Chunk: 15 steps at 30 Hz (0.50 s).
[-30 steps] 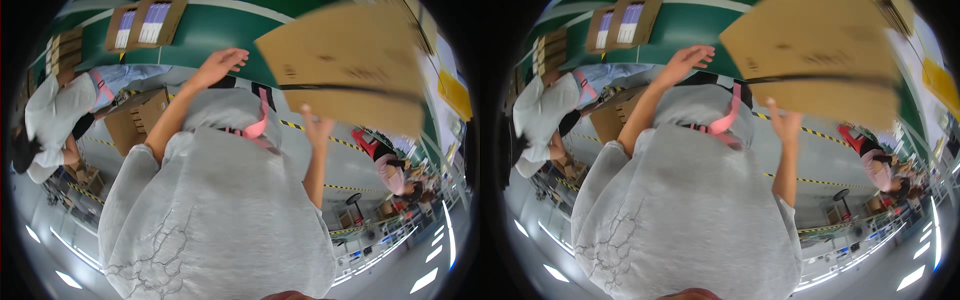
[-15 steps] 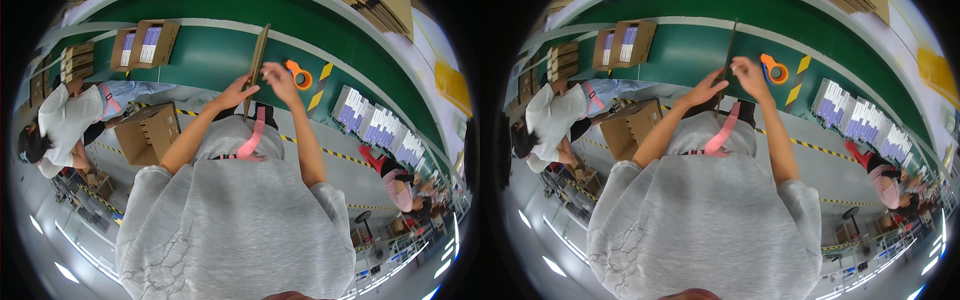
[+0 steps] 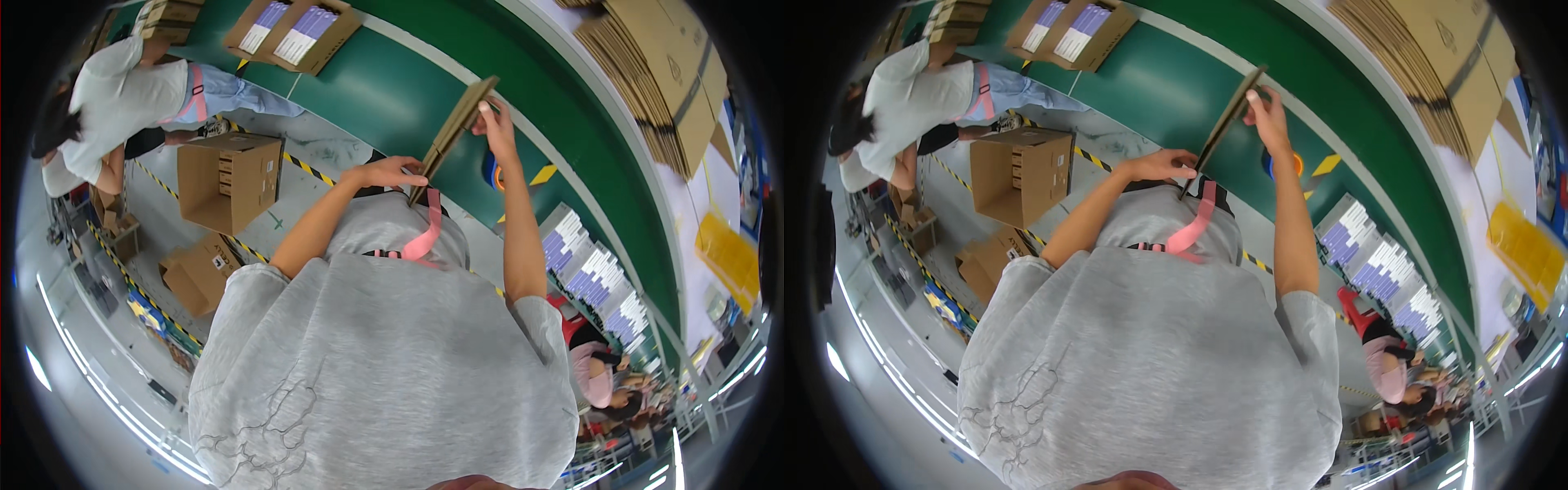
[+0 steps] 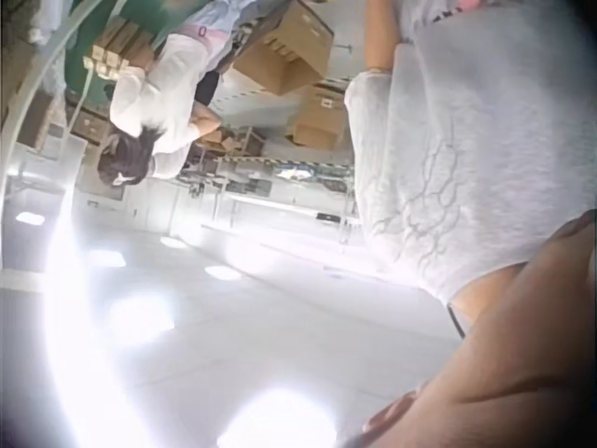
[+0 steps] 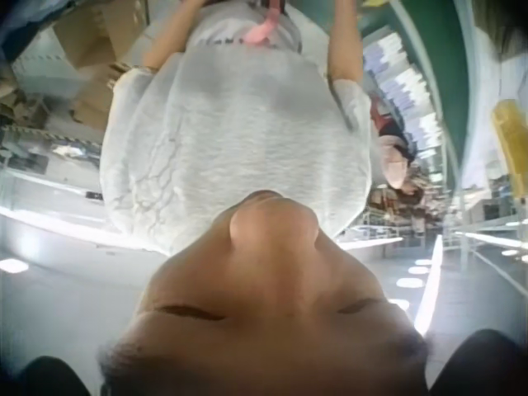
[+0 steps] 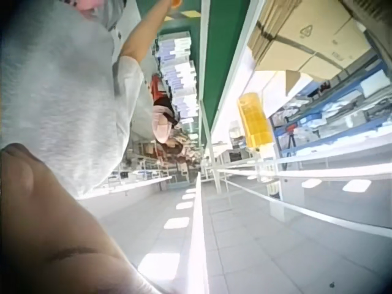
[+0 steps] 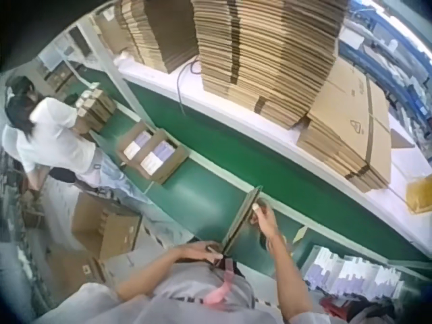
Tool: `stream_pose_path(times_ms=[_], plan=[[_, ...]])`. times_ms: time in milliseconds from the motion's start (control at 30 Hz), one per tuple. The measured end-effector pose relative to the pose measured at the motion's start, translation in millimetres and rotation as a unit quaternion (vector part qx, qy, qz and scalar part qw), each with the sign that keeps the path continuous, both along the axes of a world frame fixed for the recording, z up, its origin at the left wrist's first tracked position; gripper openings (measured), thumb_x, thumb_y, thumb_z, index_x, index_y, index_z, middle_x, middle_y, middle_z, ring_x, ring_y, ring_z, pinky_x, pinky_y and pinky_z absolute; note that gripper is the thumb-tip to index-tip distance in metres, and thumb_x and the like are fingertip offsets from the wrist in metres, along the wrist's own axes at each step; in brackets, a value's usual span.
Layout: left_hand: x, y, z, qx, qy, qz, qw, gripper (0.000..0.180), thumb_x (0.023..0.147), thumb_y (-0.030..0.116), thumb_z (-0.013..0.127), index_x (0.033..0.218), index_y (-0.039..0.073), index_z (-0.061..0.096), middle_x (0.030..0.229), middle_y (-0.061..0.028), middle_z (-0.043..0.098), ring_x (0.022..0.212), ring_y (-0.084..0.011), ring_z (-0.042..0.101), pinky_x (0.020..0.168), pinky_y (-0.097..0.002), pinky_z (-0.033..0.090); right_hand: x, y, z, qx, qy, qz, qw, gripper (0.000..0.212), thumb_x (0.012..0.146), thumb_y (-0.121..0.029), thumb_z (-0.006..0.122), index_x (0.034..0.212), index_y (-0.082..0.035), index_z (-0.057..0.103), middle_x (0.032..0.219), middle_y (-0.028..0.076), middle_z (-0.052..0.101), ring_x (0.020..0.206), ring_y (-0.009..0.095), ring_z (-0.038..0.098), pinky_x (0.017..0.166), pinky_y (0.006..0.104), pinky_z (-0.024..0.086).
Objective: Packing small product boxes into larger shipping cartons and sealing them with packaging tape using a tape dispenser.
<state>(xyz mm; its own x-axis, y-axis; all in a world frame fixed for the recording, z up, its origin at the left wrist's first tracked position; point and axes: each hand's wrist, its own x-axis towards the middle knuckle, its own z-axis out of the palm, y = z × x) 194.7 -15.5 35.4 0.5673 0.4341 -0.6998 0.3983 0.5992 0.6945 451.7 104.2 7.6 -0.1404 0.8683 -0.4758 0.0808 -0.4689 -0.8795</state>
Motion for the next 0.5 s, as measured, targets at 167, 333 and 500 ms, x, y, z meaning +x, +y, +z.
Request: stream_pose_path(times_ms=[167,333,500], plan=[[-4.7,14.4,18.6,0.027,-0.03,-0.009,0.999,0.072,0.089,0.05,0.064,0.138,0.001,0.049,0.133,-0.0133,0.054,0.112,-0.0251,0.058,0.088,-0.0359,0.056,13.4,9.1,23.1,0.064,-0.087,0.075,0.991,0.058,0.096,-0.029,0.056,0.143,-0.001,0.036,0.079,0.009,0.063,0.063,0.018,0.061,0.061,0.031,0.051],[-2.7,12.5,-6.4,0.412,0.154,-0.057,0.896,0.038,0.093,0.031,0.046,0.092,-0.002,0.065,0.079,-0.0294,0.064,0.078,-0.0442,0.064,0.069,-0.049,0.053,28.3,35.6,50.1,0.15,-0.302,0.21,0.918,0.047,0.086,-0.02,0.055,0.128,0.002,0.049,0.084,0.027,0.062,0.078,0.043,0.063,0.07,0.0471,0.049],[-25.4,65.9,-13.7,0.547,0.331,0.006,0.769,0.029,0.095,0.023,0.049,0.079,0.002,0.062,0.072,-0.0225,0.064,0.065,-0.0394,0.064,0.06,-0.0497,0.052,37.1,-0.6,70.4,0.198,-0.338,0.215,0.894,0.042,0.087,-0.023,0.054,0.12,0.003,0.055,0.084,0.027,0.063,0.078,0.044,0.063,0.071,0.0476,0.049]])
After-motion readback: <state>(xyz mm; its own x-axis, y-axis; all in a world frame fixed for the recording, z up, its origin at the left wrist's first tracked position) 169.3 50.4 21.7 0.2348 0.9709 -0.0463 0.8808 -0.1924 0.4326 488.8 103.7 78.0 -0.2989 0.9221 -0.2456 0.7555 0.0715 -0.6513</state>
